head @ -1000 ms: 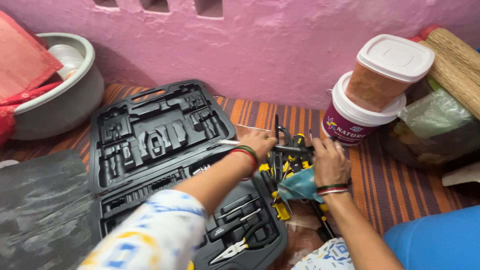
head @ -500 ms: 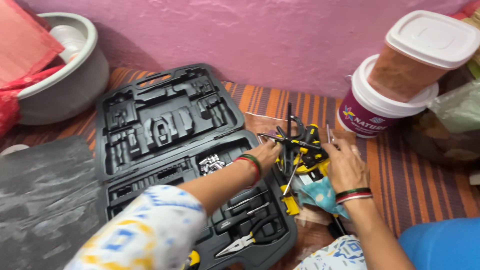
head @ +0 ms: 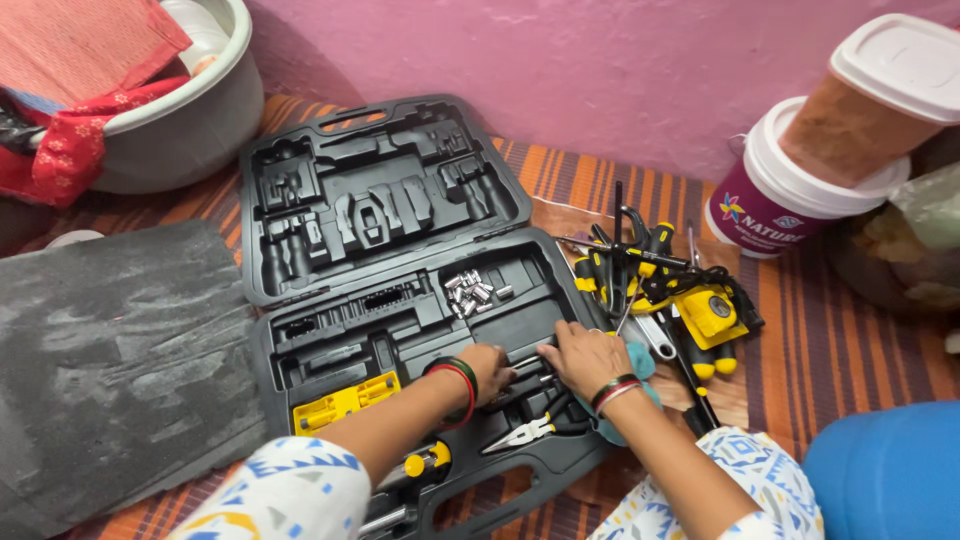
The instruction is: The person opens a black tool kit and systematically removes various tools, including screwdrivers, pliers, and wrenches, placing them on the floor. They then wipe the interior of the kit with a cloth and begin placing the tools back into their designated slots.
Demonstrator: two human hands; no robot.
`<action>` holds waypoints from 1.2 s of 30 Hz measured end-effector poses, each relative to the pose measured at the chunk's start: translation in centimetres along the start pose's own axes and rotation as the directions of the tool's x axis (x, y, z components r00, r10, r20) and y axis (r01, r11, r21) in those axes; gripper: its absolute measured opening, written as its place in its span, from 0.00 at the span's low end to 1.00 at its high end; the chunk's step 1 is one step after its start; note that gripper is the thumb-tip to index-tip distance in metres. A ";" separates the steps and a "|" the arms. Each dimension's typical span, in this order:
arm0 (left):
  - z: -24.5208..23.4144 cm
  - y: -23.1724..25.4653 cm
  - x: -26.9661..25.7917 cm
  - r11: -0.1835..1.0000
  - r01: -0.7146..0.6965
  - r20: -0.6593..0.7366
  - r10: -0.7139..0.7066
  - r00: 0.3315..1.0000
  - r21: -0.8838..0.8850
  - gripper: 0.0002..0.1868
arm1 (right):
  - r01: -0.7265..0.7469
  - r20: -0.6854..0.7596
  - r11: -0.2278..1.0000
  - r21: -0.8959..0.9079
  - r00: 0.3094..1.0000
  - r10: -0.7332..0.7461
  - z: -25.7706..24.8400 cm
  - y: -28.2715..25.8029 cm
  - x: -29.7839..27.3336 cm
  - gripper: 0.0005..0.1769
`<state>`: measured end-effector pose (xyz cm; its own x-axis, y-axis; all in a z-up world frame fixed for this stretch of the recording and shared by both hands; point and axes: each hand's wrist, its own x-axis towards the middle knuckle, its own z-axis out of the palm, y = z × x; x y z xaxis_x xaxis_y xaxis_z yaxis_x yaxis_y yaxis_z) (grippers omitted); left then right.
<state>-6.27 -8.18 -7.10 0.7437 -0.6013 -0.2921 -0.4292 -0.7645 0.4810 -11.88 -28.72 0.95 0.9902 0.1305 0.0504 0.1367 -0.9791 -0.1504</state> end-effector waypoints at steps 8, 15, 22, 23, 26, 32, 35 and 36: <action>-3.0 6.3 -2.7 0.946 0.319 0.154 -0.325 0.933 0.065 0.35 | -0.106 -0.045 0.980 0.167 0.992 0.115 0.3 0.8 0.8 0.25; -2.6 3.9 -1.4 0.976 0.196 -0.127 -0.208 0.970 -0.100 0.32 | -0.307 0.284 0.700 0.645 0.947 0.154 1.2 4.7 -0.3 0.15; -4.3 -1.1 -1.6 0.994 0.028 -0.296 -0.059 0.953 -0.107 0.22 | -0.075 -0.208 0.442 0.894 0.804 0.557 3.5 11.8 0.3 0.13; -4.6 -1.1 -2.2 0.995 0.008 -0.283 -0.038 0.958 -0.104 0.22 | -0.067 -0.218 0.415 0.907 0.769 0.601 3.6 12.5 0.5 0.13; -5.4 -0.1 -4.4 0.997 -0.005 -0.226 0.022 0.974 0.077 0.20 | -0.137 -0.243 0.471 0.872 0.714 0.657 3.4 13.0 0.3 0.13; -6.3 1.5 -6.7 0.954 -0.145 -0.111 0.180 0.977 0.264 0.19 | -0.115 -0.570 0.811 0.574 0.655 0.496 0.9 10.1 -0.8 0.17; -5.6 2.1 -7.4 0.962 -0.141 -0.047 0.156 0.987 0.235 0.18 | -0.042 -0.573 0.881 0.471 0.745 0.342 -1.2 7.9 -1.6 0.13; -5.1 2.6 -7.5 0.980 -0.111 -0.066 0.123 0.990 0.166 0.21 | 0.000 -0.539 0.879 0.477 0.790 0.293 -1.8 7.0 -1.7 0.11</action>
